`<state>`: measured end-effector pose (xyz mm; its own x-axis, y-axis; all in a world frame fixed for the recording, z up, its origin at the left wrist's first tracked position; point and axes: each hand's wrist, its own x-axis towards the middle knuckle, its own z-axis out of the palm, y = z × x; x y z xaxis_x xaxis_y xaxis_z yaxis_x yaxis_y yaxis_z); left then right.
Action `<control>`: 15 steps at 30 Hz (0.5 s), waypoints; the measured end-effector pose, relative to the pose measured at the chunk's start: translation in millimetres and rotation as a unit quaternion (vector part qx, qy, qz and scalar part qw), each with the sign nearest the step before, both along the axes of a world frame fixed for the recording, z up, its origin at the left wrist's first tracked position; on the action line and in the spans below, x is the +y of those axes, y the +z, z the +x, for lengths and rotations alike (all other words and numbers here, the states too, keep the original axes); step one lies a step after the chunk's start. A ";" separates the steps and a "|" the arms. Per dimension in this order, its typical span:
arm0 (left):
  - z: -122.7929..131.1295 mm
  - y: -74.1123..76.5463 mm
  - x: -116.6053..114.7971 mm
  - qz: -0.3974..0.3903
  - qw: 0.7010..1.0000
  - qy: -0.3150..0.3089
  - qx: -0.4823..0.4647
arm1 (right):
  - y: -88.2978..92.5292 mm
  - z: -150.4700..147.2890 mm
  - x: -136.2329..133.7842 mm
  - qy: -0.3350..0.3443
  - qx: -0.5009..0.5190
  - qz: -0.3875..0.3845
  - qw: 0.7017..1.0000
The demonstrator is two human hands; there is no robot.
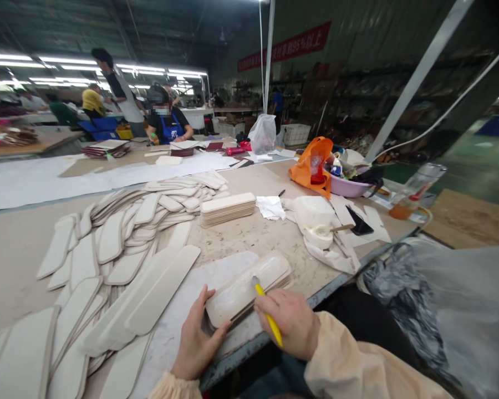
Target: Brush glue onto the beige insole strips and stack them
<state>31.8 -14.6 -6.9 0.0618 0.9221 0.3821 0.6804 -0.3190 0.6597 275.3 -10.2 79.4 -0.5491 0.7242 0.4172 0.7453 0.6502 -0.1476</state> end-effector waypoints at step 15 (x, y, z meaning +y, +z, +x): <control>1.9 0.9 -1.6 -0.024 0.998 -0.013 -0.062 | 0.8 -43.8 -21.1 0.085 0.082 -0.109 0.987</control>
<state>33.7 -16.2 -6.0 0.0412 0.9380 0.3441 0.5844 -0.3020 0.7532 231.5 -31.3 80.2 -0.6086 0.7100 0.3544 0.5826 0.7030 -0.4079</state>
